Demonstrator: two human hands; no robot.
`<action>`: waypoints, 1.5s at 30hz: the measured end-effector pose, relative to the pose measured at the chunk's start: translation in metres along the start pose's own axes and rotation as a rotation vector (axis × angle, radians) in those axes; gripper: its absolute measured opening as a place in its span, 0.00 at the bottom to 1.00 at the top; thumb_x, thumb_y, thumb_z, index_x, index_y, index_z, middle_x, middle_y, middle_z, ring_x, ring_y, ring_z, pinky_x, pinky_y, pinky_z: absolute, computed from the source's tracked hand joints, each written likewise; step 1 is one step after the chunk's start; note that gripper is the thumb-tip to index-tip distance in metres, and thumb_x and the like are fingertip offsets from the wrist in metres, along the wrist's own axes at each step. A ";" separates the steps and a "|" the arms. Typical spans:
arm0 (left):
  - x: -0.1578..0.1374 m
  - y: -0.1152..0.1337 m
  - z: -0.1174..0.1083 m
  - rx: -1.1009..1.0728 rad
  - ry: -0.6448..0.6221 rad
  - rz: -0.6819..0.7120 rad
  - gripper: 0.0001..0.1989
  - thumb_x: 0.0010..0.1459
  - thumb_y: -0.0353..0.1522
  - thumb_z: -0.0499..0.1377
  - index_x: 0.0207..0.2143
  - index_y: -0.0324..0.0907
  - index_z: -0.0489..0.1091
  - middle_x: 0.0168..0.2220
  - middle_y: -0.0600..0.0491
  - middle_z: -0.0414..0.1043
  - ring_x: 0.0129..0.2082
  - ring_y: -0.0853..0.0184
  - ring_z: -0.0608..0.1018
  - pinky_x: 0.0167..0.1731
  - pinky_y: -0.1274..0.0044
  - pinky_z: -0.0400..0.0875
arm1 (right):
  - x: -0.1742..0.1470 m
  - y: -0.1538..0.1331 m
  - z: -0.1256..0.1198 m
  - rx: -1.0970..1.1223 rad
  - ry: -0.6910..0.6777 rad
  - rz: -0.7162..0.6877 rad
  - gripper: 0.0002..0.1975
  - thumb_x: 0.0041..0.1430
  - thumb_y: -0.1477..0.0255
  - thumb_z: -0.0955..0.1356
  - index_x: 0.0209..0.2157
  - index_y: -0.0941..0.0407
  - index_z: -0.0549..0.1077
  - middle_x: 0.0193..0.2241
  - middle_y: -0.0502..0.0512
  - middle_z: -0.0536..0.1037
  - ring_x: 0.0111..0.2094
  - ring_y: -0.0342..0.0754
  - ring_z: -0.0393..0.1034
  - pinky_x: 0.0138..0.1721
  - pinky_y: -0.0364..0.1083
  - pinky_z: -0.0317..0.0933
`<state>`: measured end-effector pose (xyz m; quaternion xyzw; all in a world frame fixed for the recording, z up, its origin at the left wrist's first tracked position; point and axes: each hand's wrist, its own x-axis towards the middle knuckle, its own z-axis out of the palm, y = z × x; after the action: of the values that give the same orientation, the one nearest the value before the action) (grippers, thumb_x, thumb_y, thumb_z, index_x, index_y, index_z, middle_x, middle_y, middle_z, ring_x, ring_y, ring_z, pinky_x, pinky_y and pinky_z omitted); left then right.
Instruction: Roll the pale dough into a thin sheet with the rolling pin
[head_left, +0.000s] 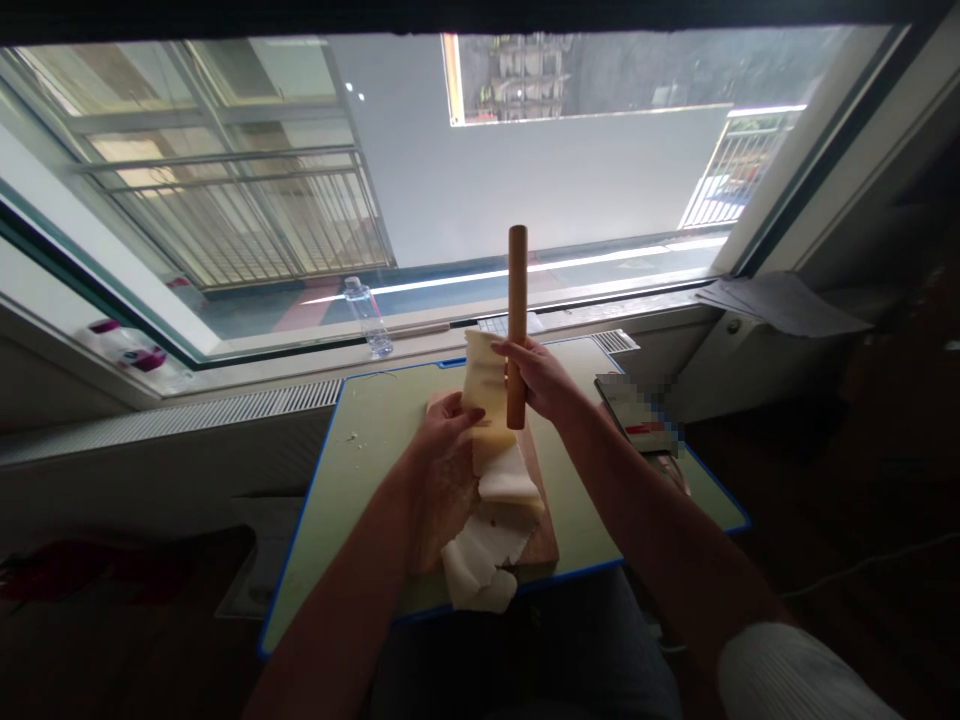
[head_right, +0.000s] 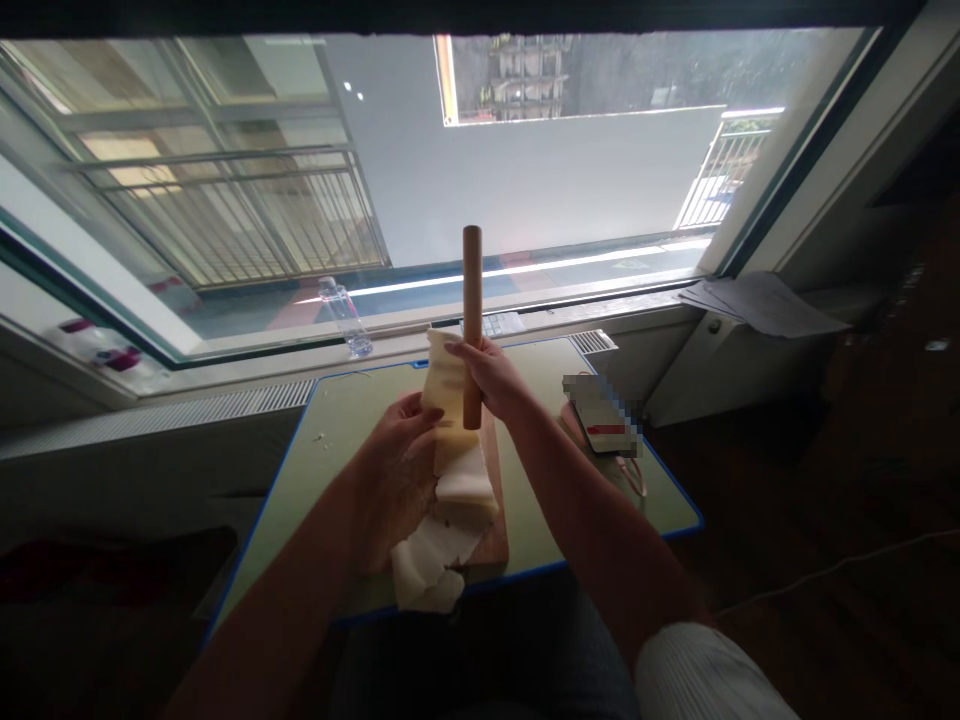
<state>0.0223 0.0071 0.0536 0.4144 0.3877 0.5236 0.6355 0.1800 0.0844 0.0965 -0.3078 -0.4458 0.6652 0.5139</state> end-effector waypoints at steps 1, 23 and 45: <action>-0.001 0.002 -0.003 0.004 -0.009 -0.003 0.25 0.46 0.40 0.77 0.45 0.39 0.77 0.38 0.49 0.82 0.33 0.63 0.83 0.37 0.73 0.77 | -0.001 0.001 -0.001 -0.013 0.008 -0.015 0.22 0.46 0.61 0.81 0.36 0.53 0.72 0.26 0.43 0.72 0.27 0.41 0.68 0.28 0.41 0.65; -0.102 0.009 -0.028 0.545 -0.199 -0.355 0.28 0.54 0.55 0.69 0.41 0.39 0.79 0.38 0.48 0.81 0.36 0.63 0.81 0.37 0.74 0.75 | -0.029 0.029 -0.036 -0.841 0.055 0.512 0.06 0.66 0.75 0.71 0.44 0.58 0.72 0.21 0.52 0.78 0.19 0.52 0.77 0.18 0.44 0.68; 0.029 -0.022 -0.041 1.645 -0.020 0.182 0.27 0.72 0.45 0.52 0.69 0.53 0.69 0.76 0.51 0.60 0.75 0.53 0.59 0.75 0.55 0.47 | -0.003 0.047 -0.047 -1.366 0.179 0.108 0.08 0.63 0.67 0.74 0.42 0.55 0.78 0.38 0.57 0.84 0.39 0.52 0.78 0.37 0.45 0.67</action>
<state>-0.0034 0.0385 0.0172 0.7815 0.6062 0.1182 0.0879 0.2022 0.0910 0.0337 -0.6378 -0.7049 0.2321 0.2059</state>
